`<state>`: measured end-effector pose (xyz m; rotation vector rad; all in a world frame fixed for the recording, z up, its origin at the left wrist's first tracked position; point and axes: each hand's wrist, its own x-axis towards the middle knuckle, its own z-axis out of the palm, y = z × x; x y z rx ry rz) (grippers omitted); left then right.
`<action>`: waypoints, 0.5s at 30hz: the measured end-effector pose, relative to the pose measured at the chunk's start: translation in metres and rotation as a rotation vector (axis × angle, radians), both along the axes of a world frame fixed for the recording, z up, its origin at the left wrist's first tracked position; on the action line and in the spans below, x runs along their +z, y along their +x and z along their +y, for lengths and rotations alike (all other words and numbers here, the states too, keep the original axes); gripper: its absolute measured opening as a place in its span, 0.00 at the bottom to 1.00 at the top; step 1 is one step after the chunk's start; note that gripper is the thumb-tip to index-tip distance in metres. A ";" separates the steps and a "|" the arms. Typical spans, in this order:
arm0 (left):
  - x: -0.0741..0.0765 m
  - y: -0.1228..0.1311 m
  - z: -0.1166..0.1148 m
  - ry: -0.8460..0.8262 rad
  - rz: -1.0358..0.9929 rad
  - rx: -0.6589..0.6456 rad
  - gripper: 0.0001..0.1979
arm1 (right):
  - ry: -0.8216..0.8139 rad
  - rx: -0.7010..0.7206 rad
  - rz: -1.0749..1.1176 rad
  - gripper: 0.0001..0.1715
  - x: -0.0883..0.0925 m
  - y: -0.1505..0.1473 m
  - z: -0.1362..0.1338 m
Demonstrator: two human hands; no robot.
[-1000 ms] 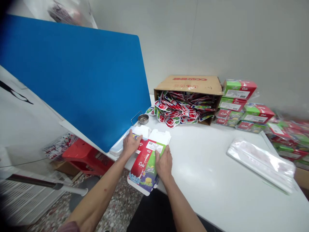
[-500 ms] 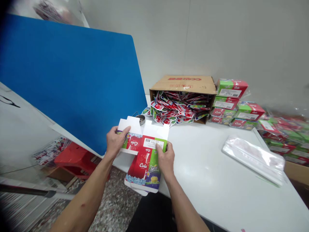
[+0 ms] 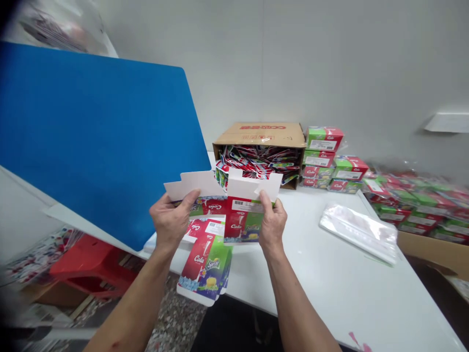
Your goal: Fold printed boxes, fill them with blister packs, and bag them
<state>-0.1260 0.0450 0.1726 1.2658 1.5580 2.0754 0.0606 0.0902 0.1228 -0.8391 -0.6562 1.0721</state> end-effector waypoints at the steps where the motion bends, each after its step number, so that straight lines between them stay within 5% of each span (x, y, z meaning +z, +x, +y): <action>1: -0.001 0.005 0.000 0.025 -0.012 0.012 0.23 | 0.024 -0.002 0.010 0.19 0.001 0.004 0.000; 9: -0.006 0.024 -0.006 -0.037 -0.056 -0.241 0.28 | 0.208 0.025 -0.115 0.09 0.004 0.049 0.007; 15: -0.021 0.068 -0.026 -0.075 0.229 -0.411 0.43 | 0.292 0.248 -0.272 0.19 0.021 0.055 -0.013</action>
